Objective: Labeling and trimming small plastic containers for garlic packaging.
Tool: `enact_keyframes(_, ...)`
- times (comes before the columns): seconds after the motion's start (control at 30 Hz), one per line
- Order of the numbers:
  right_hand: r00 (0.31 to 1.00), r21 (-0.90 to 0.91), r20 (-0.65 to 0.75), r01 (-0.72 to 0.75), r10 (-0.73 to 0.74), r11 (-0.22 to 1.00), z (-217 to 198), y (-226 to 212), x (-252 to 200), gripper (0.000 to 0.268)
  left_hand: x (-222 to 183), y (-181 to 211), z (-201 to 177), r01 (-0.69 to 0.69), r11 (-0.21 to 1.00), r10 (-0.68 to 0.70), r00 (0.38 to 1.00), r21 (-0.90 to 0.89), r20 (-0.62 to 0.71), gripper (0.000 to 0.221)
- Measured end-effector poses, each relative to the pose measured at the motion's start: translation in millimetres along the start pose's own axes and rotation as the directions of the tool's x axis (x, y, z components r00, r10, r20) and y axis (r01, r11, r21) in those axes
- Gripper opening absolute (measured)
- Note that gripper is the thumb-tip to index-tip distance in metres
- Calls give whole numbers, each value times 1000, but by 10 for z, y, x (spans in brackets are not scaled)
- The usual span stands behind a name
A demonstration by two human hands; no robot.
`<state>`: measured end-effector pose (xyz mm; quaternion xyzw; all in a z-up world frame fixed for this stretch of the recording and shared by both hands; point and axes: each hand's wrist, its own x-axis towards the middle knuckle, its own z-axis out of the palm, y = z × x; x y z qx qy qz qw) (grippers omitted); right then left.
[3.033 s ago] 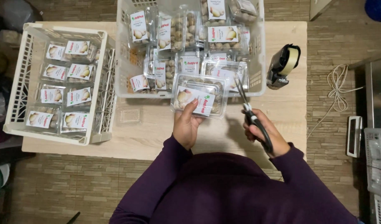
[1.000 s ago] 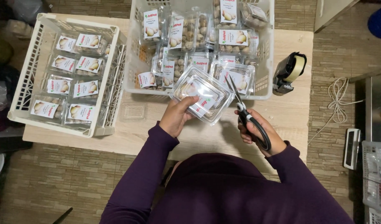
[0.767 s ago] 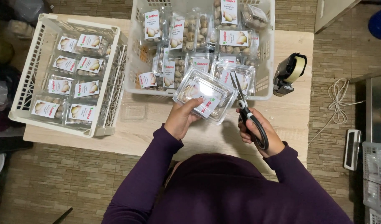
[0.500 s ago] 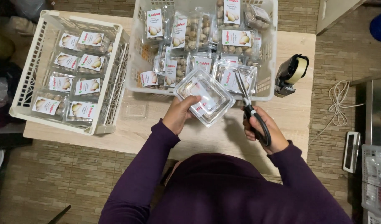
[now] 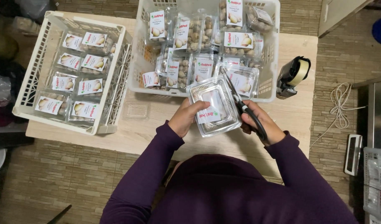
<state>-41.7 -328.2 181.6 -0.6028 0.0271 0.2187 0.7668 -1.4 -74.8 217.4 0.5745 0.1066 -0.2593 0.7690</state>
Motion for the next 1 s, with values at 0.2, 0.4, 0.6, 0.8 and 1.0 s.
enact_keyframes(0.2, 1000, 54, 5, 9, -10, 998, -13, 24, 2, 48, 52, -141, -20, 24, 999, -25, 999, 29, 34, 52)
enact_keyframes(0.4, 1000, 84, 1, 26, -26, 996, 17, -6, 10, 45, 62, -163, 18, 48, 999, -49, 997, 23, 55, 48)
enact_keyframes(0.6, 1000, 89, -11, 18, -17, 996, 37, -34, -6, 42, 74, -160, 6, 50, 998, -53, 997, 49, 62, 49)
enact_keyframes(0.8, 1000, 101, 12, -1, 0, 995, 8, -79, -24, 39, 100, -157, -95, 44, 999, -46, 996, 23, 77, 46)
enact_keyframes(1.0, 995, 80, 90, -54, 47, 995, -21, -191, -54, 42, 257, -322, -403, 78, 990, -93, 988, 117, 127, 46)
